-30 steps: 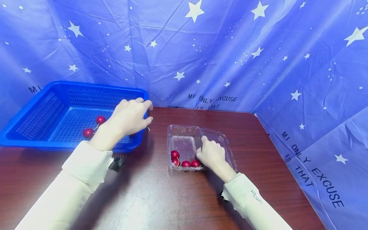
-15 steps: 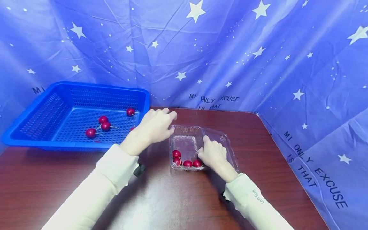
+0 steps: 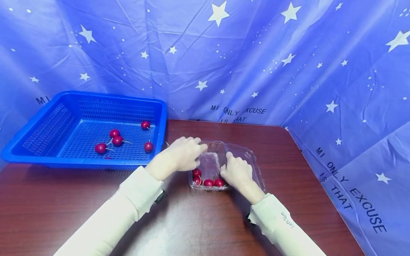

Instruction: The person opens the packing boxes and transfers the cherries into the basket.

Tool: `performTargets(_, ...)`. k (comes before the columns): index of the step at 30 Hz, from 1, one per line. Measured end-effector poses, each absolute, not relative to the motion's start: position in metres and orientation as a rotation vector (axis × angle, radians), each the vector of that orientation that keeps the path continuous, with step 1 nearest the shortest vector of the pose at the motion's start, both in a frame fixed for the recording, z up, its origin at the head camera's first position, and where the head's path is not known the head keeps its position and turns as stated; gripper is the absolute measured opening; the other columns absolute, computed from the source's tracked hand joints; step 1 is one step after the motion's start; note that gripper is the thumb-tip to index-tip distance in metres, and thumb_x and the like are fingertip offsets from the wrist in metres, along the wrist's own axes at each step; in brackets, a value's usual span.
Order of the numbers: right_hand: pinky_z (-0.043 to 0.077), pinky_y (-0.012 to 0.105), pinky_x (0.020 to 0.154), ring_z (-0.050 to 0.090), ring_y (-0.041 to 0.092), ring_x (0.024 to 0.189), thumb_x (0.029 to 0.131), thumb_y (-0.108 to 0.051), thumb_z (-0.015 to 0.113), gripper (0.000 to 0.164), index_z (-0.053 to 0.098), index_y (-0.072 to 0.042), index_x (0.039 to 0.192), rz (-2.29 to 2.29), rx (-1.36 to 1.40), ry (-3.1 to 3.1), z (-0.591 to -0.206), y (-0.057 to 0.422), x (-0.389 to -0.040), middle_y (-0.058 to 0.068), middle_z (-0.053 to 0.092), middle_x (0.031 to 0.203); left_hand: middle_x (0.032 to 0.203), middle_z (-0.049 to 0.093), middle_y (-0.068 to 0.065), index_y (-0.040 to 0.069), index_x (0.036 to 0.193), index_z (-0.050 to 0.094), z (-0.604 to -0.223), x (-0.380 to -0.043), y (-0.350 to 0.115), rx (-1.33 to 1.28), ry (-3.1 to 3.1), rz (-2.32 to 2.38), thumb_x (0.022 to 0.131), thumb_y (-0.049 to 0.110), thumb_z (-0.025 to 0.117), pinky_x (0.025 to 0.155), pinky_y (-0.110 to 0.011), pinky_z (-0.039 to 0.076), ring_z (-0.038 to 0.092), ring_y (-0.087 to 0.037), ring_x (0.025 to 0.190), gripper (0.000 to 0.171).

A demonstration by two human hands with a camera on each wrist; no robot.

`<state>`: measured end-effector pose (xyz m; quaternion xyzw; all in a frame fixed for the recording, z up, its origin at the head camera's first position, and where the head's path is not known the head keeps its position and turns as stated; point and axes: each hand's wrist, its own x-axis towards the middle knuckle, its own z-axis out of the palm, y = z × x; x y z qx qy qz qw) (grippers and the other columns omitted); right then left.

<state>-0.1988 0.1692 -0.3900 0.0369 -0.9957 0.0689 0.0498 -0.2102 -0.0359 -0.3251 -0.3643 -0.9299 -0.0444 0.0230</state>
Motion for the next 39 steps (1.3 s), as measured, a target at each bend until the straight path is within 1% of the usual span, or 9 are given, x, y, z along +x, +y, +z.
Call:
performTargets(5, 0.050, 0.056, 0.052, 0.065, 0.044, 0.068, 0.078, -0.021, 0.058, 0.019, 0.053, -0.005, 0.087, 0.201, 0.115, -3.031, -0.390, 0.170, -0.199, 0.026, 0.071, 0.078, 0.106, 0.069, -0.012, 0.013, 0.112, 0.065, -0.335, -0.206, -0.030, -1.167, -2.877, -0.074, 0.082, 0.024, 0.067, 0.081, -0.044, 0.054, 0.065, -0.029, 0.097, 0.032)
performTargets(10, 0.049, 0.056, 0.051, 0.065, 0.044, 0.067, 0.078, -0.021, 0.059, 0.020, 0.054, -0.005, 0.087, 0.197, 0.112, -3.029, -0.391, 0.170, -0.200, 0.026, 0.071, 0.077, 0.110, 0.069, -0.011, 0.016, 0.113, 0.067, -0.342, -0.202, -0.020, -1.179, -2.933, -0.012, 0.082, 0.025, 0.067, 0.090, -0.045, 0.051, 0.063, -0.029, 0.101, 0.033)
performTargets(13, 0.049, 0.056, 0.051, 0.065, 0.044, 0.067, 0.078, -0.021, 0.059, 0.020, 0.054, -0.005, 0.087, 0.198, 0.111, -3.029, -0.391, 0.170, -0.200, 0.026, 0.071, 0.077, 0.116, 0.068, -0.011, 0.016, 0.116, 0.066, -0.347, -0.201, -0.015, -1.174, -2.991, 0.026, 0.083, 0.024, 0.067, 0.095, -0.047, 0.048, 0.062, -0.029, 0.106, 0.034)
performTargets(17, 0.049, 0.055, 0.051, 0.065, 0.044, 0.067, 0.077, -0.022, 0.058, 0.019, 0.054, -0.005, 0.086, 0.207, 0.111, -3.032, -0.392, 0.169, -0.199, 0.026, 0.071, 0.076, 0.129, 0.065, -0.011, 0.017, 0.121, 0.064, -0.353, -0.199, -0.010, -1.148, -3.059, 0.076, 0.081, 0.024, 0.068, 0.100, -0.047, 0.044, 0.058, -0.029, 0.117, 0.041)
performTargets(19, 0.049, 0.055, 0.050, 0.065, 0.044, 0.066, 0.077, -0.021, 0.059, 0.019, 0.054, -0.005, 0.086, 0.208, 0.111, -3.029, -0.392, 0.169, -0.198, 0.026, 0.070, 0.076, 0.130, 0.064, -0.010, 0.018, 0.122, 0.064, -0.356, -0.198, -0.009, -1.145, -3.074, 0.104, 0.079, 0.024, 0.069, 0.100, -0.046, 0.042, 0.057, -0.028, 0.119, 0.044)
performTargets(22, 0.049, 0.055, 0.050, 0.065, 0.044, 0.066, 0.077, -0.021, 0.059, 0.018, 0.054, -0.005, 0.085, 0.208, 0.114, -3.024, -0.392, 0.169, -0.198, 0.026, 0.070, 0.076, 0.124, 0.067, -0.009, 0.019, 0.120, 0.066, -0.359, -0.196, -0.007, -1.159, -3.060, 0.128, 0.077, 0.024, 0.071, 0.096, -0.043, 0.042, 0.058, -0.026, 0.115, 0.043)
performTargets(26, 0.049, 0.055, 0.049, 0.064, 0.044, 0.065, 0.077, -0.021, 0.059, 0.018, 0.054, -0.005, 0.085, 0.210, 0.119, -3.018, -0.391, 0.169, -0.198, 0.026, 0.070, 0.075, 0.113, 0.071, -0.006, 0.018, 0.113, 0.068, -0.362, -0.193, -0.005, -1.181, -3.030, 0.145, 0.076, 0.021, 0.072, 0.092, -0.041, 0.043, 0.062, -0.025, 0.106, 0.037)
performTargets(33, 0.049, 0.054, 0.049, 0.064, 0.044, 0.064, 0.077, -0.021, 0.059, 0.018, 0.053, -0.006, 0.084, 0.212, 0.115, -3.020, -0.391, 0.169, -0.198, 0.025, 0.070, 0.074, 0.109, 0.073, -0.005, 0.017, 0.106, 0.071, -0.368, -0.194, 0.000, -1.186, -3.019, 0.109, 0.080, 0.015, 0.069, 0.098, -0.042, 0.045, 0.064, -0.025, 0.104, 0.026)
performTargets(39, 0.049, 0.054, 0.050, 0.064, 0.044, 0.066, 0.077, -0.022, 0.059, 0.019, 0.053, -0.006, 0.085, 0.204, 0.101, -3.032, -0.391, 0.169, -0.199, 0.026, 0.070, 0.076, 0.105, 0.071, -0.007, 0.015, 0.101, 0.072, -0.378, -0.199, -0.001, -1.212, -2.947, 0.086, 0.079, 0.013, 0.069, 0.097, -0.043, 0.049, 0.065, -0.027, 0.097, 0.023)
